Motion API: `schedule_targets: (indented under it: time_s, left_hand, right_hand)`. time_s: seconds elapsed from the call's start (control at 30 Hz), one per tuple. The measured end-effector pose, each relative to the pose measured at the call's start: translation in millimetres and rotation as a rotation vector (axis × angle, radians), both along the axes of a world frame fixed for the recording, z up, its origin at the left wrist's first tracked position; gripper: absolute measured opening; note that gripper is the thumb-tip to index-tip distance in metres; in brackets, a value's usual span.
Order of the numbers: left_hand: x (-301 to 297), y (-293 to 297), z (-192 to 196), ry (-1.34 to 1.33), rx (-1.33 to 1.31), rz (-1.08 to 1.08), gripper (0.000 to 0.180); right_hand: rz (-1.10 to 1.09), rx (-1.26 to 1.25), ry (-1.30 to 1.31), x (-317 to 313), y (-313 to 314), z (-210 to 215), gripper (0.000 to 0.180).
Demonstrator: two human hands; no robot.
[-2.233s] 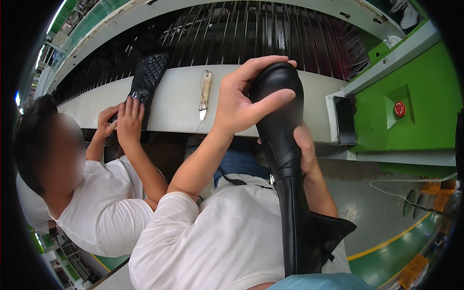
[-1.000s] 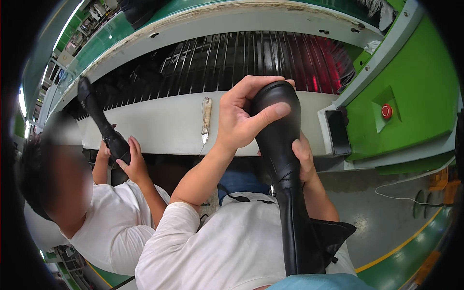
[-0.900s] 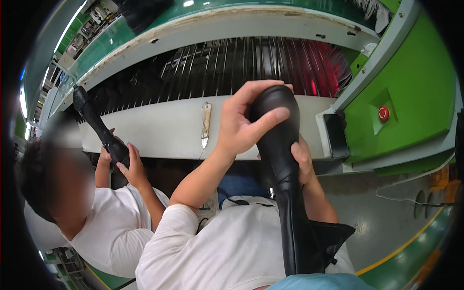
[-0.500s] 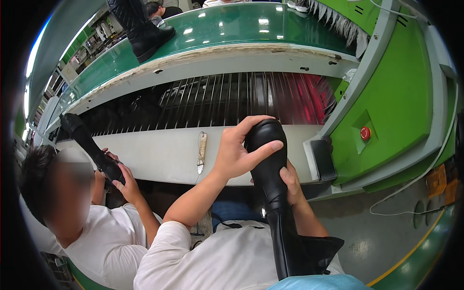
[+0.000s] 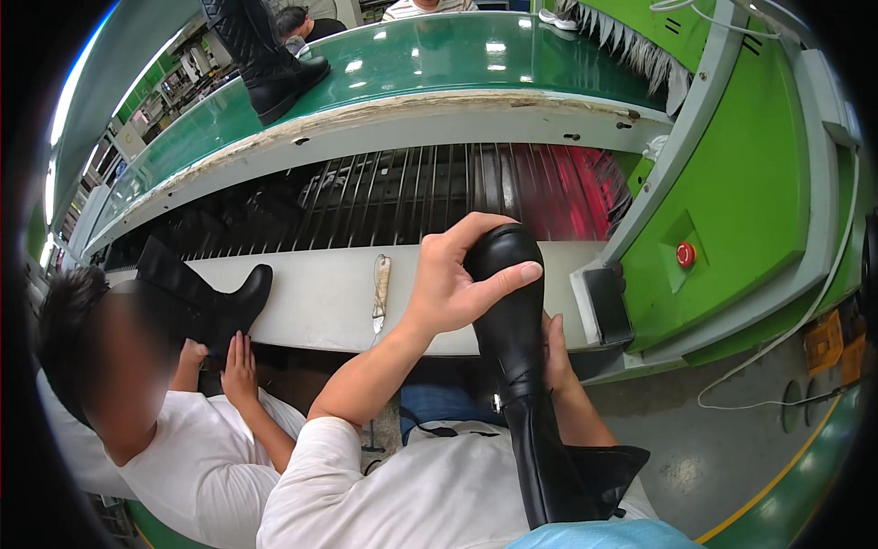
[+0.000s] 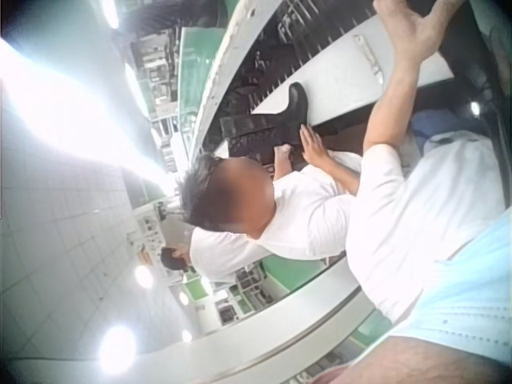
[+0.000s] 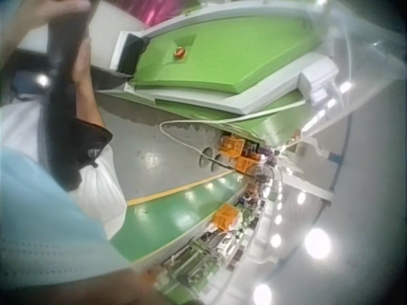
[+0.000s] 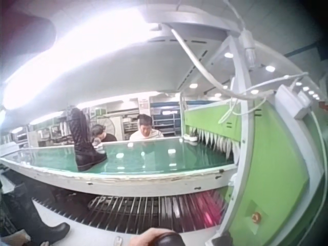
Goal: The person repeatedly rubs black boots against a rotating brush on a green machine to polish them. They handle the boots one at a time, adjusting their position to ensure the brush contacts different surfaces, then place them on a conveyor belt.
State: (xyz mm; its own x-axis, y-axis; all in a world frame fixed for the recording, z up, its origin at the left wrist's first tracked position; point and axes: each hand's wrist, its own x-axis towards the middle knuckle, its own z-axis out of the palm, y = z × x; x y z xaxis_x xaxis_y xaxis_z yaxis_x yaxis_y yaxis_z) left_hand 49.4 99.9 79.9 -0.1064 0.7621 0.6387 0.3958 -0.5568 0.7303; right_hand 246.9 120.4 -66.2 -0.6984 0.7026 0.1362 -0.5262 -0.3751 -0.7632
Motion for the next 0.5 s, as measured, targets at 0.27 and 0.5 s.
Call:
schedule_targets:
  time_s: [0.27, 0.5]
  left_hand:
    - [-11, -7, 16, -0.189, 0.089, 0.050, 0.044]
    - [-6, -10, 6, -0.322, 0.090, -0.023, 0.048]
  right_hand:
    - [-0.313, 0.535, -0.314, -3, 4, -61, 0.079]
    - [-0.762, 0.831, -0.472, 0, 3, -53, 0.088]
